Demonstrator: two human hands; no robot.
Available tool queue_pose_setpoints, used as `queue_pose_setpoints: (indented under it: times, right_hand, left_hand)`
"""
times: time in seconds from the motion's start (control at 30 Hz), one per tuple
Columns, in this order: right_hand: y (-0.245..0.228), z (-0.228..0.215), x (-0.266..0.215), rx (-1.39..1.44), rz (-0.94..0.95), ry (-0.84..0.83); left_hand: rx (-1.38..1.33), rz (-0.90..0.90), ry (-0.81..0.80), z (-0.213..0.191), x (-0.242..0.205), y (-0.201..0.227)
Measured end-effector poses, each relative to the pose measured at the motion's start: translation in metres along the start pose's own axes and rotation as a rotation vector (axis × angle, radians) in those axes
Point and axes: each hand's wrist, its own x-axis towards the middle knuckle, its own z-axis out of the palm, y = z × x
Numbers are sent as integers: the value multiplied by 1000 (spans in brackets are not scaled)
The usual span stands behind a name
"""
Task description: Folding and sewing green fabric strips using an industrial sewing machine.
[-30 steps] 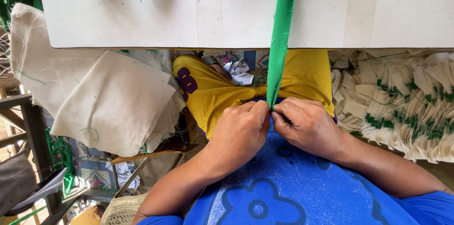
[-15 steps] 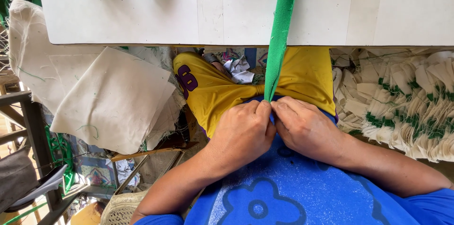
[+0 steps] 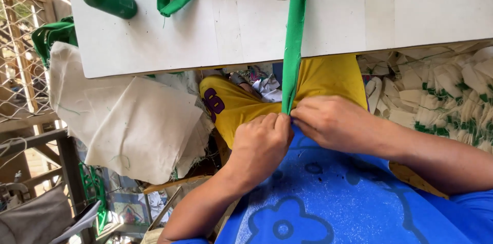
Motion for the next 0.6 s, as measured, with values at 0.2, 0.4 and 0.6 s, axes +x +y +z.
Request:
queue_pose_setpoints:
  times: [0.2,0.4,0.6]
  right_hand:
    - [3,-23,18,-397,-295,361]
    - [3,-4,-4,-468,-228,438]
    - [27,37,-36,-283,-39,433]
  left_hand:
    - [243,193,199,-26,17,20]
    - [205,349,134,2,20,5]
    - [-39,534,-23,-15,124,-56]
